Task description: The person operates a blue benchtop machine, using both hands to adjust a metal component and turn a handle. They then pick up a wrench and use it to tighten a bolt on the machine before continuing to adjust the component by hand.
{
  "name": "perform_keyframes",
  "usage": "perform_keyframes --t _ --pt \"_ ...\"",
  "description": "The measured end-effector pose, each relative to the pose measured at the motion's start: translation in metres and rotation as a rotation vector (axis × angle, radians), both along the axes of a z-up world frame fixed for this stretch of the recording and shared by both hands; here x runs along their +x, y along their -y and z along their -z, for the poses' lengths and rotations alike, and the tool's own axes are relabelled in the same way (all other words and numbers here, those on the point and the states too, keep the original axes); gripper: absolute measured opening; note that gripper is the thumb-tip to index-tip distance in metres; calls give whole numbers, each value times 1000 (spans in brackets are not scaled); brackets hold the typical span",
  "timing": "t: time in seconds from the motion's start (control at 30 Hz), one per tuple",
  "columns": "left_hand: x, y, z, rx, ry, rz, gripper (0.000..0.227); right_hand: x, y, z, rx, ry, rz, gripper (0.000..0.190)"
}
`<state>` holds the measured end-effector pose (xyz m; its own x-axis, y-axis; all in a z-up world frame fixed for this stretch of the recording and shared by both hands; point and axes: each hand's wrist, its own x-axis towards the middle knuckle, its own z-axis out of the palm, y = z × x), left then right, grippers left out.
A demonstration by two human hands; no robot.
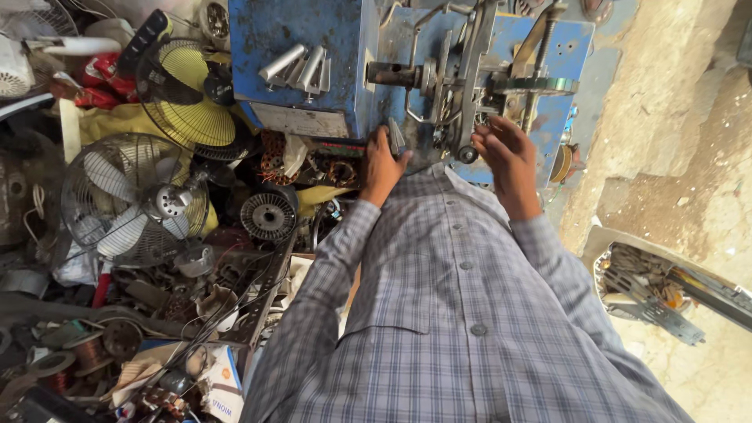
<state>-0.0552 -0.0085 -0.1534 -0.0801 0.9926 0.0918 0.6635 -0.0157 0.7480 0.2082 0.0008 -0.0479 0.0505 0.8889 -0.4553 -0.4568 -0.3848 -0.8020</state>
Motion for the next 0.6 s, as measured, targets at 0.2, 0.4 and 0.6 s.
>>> perform_keyframes --t 0.2,0.4,0.6 --pt "2 0 -10 -143 26 -7 35 4 25 -45 324 552 -13 19" --pt "-4 -7 -121 -404 756 310 21 -22 17 -101 622 707 -349 40" --pt "43 -41 -188 -399 1546 308 25 -47 -12 -110 302 423 -329 29"
